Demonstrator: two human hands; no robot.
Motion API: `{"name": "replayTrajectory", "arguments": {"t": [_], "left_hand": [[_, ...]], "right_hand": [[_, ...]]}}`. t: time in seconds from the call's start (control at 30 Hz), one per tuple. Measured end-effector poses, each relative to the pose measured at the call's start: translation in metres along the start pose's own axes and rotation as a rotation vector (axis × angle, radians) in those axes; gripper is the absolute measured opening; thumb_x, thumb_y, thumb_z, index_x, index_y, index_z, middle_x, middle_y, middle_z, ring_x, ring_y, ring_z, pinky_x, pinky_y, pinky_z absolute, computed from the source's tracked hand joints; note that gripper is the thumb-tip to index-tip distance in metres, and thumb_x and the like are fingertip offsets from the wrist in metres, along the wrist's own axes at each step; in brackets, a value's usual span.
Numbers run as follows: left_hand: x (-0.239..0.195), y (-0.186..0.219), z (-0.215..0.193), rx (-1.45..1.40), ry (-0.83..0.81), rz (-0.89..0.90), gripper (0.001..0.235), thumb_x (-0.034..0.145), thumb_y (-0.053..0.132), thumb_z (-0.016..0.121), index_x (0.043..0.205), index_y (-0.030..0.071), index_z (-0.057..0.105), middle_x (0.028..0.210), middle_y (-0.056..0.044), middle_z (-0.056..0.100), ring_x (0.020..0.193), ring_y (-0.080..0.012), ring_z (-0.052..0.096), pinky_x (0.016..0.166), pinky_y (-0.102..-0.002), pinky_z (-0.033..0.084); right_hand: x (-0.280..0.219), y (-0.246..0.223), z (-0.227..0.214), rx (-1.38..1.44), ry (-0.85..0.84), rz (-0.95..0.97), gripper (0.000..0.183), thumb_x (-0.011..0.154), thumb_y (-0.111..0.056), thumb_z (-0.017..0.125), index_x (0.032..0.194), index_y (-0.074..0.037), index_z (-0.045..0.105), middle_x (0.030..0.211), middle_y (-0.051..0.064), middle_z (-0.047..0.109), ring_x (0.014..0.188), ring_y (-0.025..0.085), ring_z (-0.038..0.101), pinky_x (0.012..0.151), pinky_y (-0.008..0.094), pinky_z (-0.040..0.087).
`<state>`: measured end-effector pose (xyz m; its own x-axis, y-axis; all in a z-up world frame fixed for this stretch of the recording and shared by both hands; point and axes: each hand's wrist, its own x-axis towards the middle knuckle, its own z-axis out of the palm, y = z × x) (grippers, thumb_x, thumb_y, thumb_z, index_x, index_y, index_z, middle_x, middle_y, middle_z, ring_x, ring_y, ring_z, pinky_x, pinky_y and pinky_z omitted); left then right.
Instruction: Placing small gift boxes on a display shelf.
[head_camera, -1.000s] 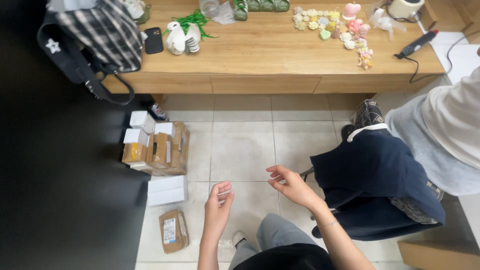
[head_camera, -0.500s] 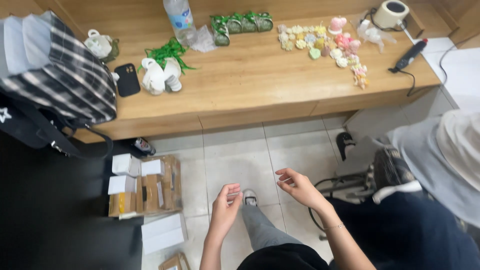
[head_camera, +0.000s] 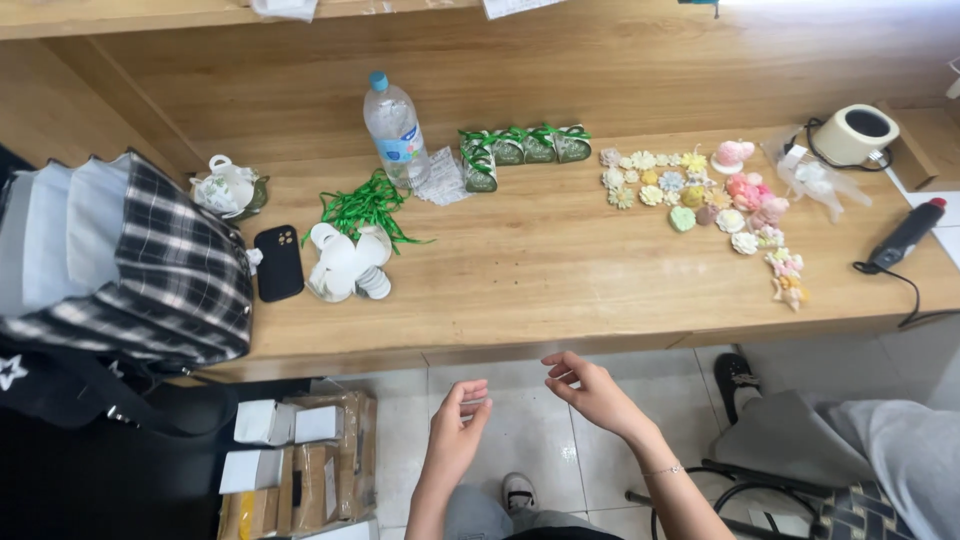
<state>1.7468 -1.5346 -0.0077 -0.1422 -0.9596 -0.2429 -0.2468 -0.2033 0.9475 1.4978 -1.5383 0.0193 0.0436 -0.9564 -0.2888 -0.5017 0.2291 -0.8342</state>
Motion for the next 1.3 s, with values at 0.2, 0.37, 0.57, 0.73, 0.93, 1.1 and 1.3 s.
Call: {"name": "replayTrajectory", "arguments": {"t": [0.2,0.37,0.57,0.73,0.93,1.1,1.3], "left_hand": [[0.078,-0.01,-0.018,0.026,-0.054,-0.034,0.031,0.093,0.018,0.068,0.123,0.01,0.066,0.116,-0.006,0.076,0.095,-0.0155,0.07,0.077,-0.031,0.057],[0.156,-0.023,-0.026,-0.042,-0.116,0.116,0.03,0.092,0.015,0.069,0.121,0.005,0.064,0.113,-0.008,0.075,0.096,-0.0145,0.073,0.081,-0.031,0.059],[0.224,0.035,-0.052,0.042,-0.188,0.141,0.028,0.093,0.016,0.069,0.119,0.005,0.064,0.112,-0.008,0.074,0.094,-0.0172,0.074,0.08,-0.032,0.06],[0.242,0.027,-0.065,0.051,-0.207,0.108,0.028,0.093,0.016,0.068,0.119,0.006,0.063,0.115,-0.008,0.074,0.096,-0.0172,0.074,0.08,-0.032,0.06],[0.24,0.002,-0.06,-0.013,-0.121,0.035,0.028,0.093,0.015,0.068,0.12,0.006,0.064,0.116,-0.009,0.076,0.097,-0.0166,0.074,0.08,-0.031,0.06],[0.232,0.001,-0.064,-0.065,0.007,-0.024,0.028,0.094,0.014,0.067,0.121,0.006,0.065,0.117,-0.009,0.076,0.099,-0.016,0.073,0.082,-0.03,0.059],[0.237,0.006,-0.052,-0.103,0.113,-0.099,0.027,0.095,0.011,0.066,0.121,0.002,0.064,0.117,-0.011,0.075,0.098,-0.0165,0.072,0.084,-0.028,0.058]], "right_hand": [[0.059,0.003,-0.004,0.069,0.032,0.008,0.034,0.093,-0.02,0.069,0.125,-0.007,0.065,0.103,0.009,0.077,0.097,0.019,0.074,0.084,0.033,0.059],[0.106,-0.027,-0.021,0.045,0.114,0.072,0.035,0.093,-0.017,0.066,0.127,-0.008,0.065,0.101,0.008,0.075,0.094,0.019,0.073,0.083,0.033,0.059],[0.171,-0.048,-0.037,0.027,0.174,0.015,0.035,0.095,-0.019,0.066,0.127,-0.007,0.064,0.101,0.008,0.075,0.095,0.017,0.072,0.083,0.032,0.059],[0.239,-0.031,-0.042,0.064,0.166,-0.027,0.034,0.096,-0.016,0.067,0.128,-0.006,0.063,0.101,0.009,0.074,0.095,0.017,0.071,0.082,0.031,0.057],[0.345,-0.005,-0.067,0.045,0.25,-0.216,0.023,0.094,-0.003,0.064,0.116,-0.003,0.068,0.094,0.006,0.074,0.088,0.013,0.07,0.078,0.029,0.057],[0.453,0.027,-0.071,0.042,0.317,-0.258,0.02,0.093,0.002,0.061,0.109,-0.002,0.072,0.088,0.007,0.074,0.081,0.012,0.069,0.073,0.029,0.056],[0.513,0.031,-0.06,-0.137,0.357,-0.364,0.018,0.089,-0.004,0.073,0.106,-0.008,0.077,0.088,0.01,0.075,0.07,0.016,0.069,0.066,0.031,0.056]]}}
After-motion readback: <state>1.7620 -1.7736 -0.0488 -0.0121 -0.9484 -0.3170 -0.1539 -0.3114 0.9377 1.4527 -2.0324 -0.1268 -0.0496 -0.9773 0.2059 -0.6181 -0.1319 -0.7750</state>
